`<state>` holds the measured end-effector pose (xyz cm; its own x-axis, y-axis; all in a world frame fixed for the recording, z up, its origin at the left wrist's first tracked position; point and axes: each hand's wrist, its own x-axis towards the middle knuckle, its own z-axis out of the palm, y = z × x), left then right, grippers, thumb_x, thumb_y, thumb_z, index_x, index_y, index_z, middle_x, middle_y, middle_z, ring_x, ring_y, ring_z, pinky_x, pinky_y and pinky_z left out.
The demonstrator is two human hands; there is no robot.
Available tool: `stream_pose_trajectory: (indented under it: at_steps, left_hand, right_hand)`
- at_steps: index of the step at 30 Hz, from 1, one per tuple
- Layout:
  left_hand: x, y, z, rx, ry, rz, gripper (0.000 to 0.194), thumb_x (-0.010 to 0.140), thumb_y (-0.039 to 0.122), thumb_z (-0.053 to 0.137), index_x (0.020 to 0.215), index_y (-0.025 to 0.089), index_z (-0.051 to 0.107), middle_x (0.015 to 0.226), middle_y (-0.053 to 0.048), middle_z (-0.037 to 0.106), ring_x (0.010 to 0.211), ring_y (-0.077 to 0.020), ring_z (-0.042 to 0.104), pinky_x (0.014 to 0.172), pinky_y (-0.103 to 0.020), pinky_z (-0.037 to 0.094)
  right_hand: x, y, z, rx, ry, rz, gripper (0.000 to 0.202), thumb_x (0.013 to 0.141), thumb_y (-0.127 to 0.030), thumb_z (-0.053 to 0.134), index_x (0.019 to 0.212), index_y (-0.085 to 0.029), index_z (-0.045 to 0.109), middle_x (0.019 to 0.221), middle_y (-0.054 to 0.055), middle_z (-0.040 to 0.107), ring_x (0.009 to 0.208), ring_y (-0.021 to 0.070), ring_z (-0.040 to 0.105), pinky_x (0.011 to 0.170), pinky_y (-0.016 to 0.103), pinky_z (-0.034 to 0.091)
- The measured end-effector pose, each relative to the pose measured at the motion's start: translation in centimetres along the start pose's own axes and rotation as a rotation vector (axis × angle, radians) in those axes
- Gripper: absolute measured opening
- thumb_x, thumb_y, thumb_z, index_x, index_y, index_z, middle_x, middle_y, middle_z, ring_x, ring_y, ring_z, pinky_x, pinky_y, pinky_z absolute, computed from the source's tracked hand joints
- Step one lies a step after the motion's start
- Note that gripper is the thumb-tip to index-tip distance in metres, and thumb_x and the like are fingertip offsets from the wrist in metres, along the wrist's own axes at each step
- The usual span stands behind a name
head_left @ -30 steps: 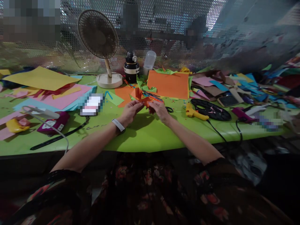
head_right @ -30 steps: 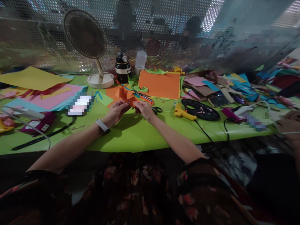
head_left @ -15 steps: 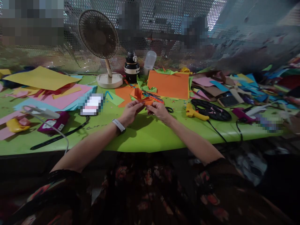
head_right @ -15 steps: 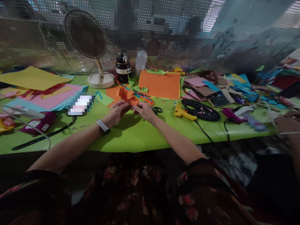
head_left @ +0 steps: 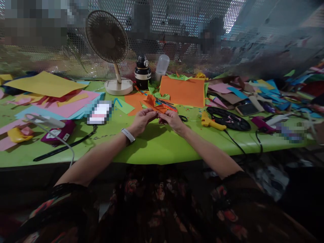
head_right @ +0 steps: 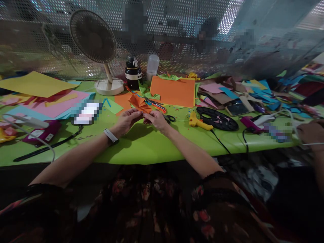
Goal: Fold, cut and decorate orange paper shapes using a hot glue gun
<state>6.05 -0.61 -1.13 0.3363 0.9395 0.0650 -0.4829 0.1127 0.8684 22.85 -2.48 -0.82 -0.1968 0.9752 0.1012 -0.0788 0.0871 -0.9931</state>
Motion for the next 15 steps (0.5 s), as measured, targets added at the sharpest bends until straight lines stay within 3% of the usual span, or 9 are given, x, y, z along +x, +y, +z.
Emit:
stream_pose_trajectory:
  at_steps: [3,5,9,15]
  left_hand:
    - [0.0,0.3,-0.1,0.045,-0.012,0.016,0.018,0.067,0.017,0.083,0.078,0.013,0.069,0.08,-0.002,0.074,0.076,-0.0102,0.069,0.087,-0.026,0.053]
    - [0.0,0.5,-0.1,0.086,-0.027,-0.007,0.018,0.068,0.017,0.082,0.079,0.013,0.068,0.08,-0.002,0.074,0.076,-0.0103,0.069,0.086,-0.026,0.054]
    - [-0.1,1.0,-0.1,0.167,-0.093,-0.151,0.023,0.067,0.014,0.082,0.082,0.014,0.065,0.078,-0.001,0.072,0.073,-0.0118,0.069,0.081,-0.03,0.056]
    - [-0.1,1.8,-0.4,0.267,-0.048,-0.19,0.015,0.071,0.013,0.076,0.082,0.015,0.066,0.076,-0.001,0.07,0.067,-0.0103,0.065,0.072,-0.027,0.055]
  right_hand:
    - [0.2,-0.1,-0.6,0.003,0.005,0.037,0.034,0.07,-0.049,0.076,0.071,-0.017,0.065,0.061,0.001,0.067,0.052,0.0099,0.057,0.052,0.024,0.045]
    - [0.5,-0.3,-1.2,0.032,0.081,0.045,0.039,0.076,-0.056,0.068,0.067,-0.019,0.062,0.056,0.0,0.062,0.049,0.01,0.055,0.049,0.024,0.043]
    - [0.8,-0.5,-1.9,0.014,0.199,-0.003,0.049,0.082,-0.065,0.058,0.061,-0.021,0.053,0.046,-0.004,0.046,0.041,0.0088,0.042,0.042,0.024,0.031]
    - [0.6,-0.5,-1.6,-0.181,-0.046,-0.04,0.041,0.078,-0.052,0.071,0.059,-0.021,0.052,0.049,-0.005,0.045,0.044,0.0087,0.039,0.045,0.024,0.03]
